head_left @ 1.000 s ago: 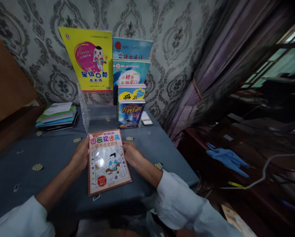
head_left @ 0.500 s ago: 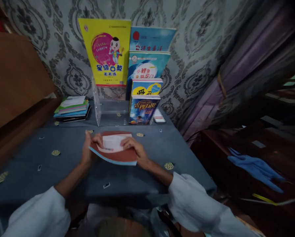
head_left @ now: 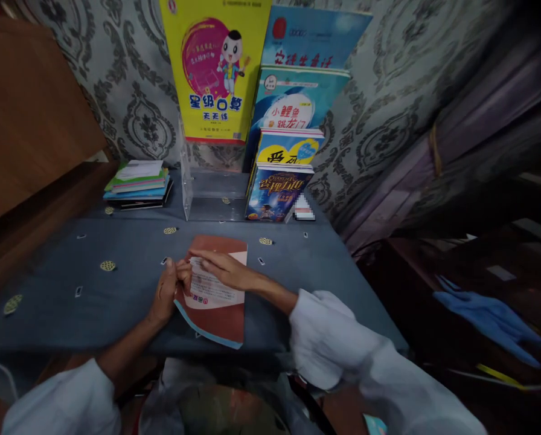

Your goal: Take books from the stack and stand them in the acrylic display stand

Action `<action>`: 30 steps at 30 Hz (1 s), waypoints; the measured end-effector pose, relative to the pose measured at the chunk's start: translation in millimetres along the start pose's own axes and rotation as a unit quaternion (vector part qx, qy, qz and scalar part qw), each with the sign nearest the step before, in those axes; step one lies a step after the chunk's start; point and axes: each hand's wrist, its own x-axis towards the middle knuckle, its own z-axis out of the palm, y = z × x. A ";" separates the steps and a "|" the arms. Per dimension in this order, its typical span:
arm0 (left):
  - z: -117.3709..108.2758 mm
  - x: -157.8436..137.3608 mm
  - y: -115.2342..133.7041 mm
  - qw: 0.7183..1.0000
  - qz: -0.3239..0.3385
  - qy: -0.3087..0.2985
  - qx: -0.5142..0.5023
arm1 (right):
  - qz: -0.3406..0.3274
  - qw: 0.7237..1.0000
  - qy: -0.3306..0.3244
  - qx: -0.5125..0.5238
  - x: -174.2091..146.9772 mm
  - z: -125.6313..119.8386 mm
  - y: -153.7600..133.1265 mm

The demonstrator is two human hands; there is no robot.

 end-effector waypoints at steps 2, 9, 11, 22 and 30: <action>-0.1 -0.5 -1.2 1.000 -0.001 0.007 0.007 | -0.015 1.000 -0.001 -0.027 26.0 16.2 16.7; 0.4 0.5 -1.9 1.000 0.011 -0.012 0.022 | 0.021 0.990 0.029 -0.138 35.1 7.7 60.1; 1.9 0.1 -1.6 1.000 0.009 -0.012 0.018 | 0.047 0.984 0.058 -0.163 22.9 -2.8 65.2; 4.3 -1.4 -2.5 1.000 -0.002 -0.004 -0.017 | 0.038 0.986 -0.014 -0.159 -93.3 -11.3 19.8; 18.0 2.9 17.3 0.998 -0.037 0.032 -0.046 | -0.022 0.980 -0.031 -0.197 -145.1 -4.5 -8.4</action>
